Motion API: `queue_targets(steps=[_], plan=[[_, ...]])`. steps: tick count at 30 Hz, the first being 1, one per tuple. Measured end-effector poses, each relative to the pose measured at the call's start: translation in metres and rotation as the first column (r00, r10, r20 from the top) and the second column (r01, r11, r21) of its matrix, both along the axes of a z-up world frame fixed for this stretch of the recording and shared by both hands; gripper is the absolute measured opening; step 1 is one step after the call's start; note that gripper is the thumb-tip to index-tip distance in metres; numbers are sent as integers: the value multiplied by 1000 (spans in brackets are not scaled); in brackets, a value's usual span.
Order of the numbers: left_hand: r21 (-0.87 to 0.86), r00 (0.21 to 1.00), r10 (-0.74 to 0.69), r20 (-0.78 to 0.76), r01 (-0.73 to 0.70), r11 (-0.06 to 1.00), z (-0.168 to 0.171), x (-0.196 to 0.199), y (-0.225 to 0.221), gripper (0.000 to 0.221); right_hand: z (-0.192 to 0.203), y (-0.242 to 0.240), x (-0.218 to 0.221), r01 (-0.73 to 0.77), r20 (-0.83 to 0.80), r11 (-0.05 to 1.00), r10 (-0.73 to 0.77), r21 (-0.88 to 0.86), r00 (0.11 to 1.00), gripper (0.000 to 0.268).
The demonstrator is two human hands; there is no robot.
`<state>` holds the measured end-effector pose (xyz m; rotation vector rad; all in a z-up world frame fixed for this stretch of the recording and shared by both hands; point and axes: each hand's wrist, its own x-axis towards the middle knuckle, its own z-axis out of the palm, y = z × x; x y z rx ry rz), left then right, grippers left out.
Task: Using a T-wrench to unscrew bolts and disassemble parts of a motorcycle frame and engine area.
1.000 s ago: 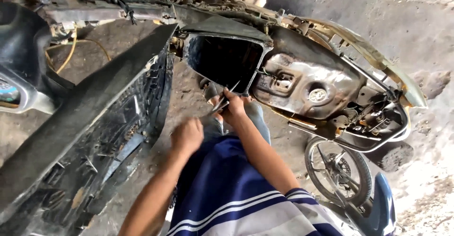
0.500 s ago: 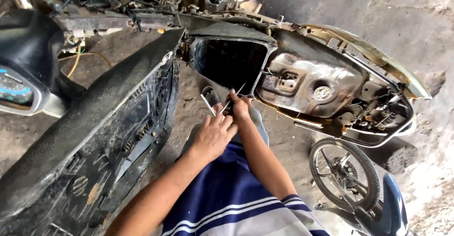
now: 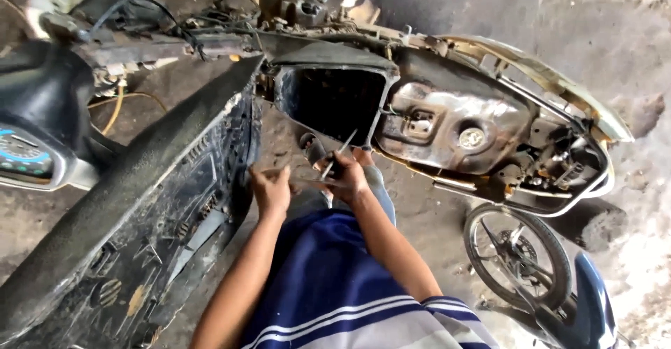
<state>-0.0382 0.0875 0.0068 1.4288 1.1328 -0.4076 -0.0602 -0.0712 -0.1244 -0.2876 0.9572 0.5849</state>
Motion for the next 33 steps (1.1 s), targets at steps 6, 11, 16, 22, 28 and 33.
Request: queue_targets(steps=[6,11,16,22,28,33], plan=[[373,371,-923,-97,874,312,2,-70,-14,28,8,-7,16,5,59,999,-3,-35,998,22],[815,47,-963,265,523,249,48,-4,-26,17,-2,11,17,-44,0,974,45,-223,999,23],[734,260,-965,-32,662,154,28,7,17,20,15,-2,24,-125,-18,975,124,-183,992,25],[674,97,-973,207,707,214,79,-7,-42,18,27,4,37,-107,-22,982,104,-153,994,25],[550,318,-945,-81,804,224,23,-7,-8,31,10,-3,23,-154,-26,972,152,-177,988,25],[397,244,-918,312,844,360,68,-2,-33,21,25,1,30,-210,-48,946,205,-245,978,27]])
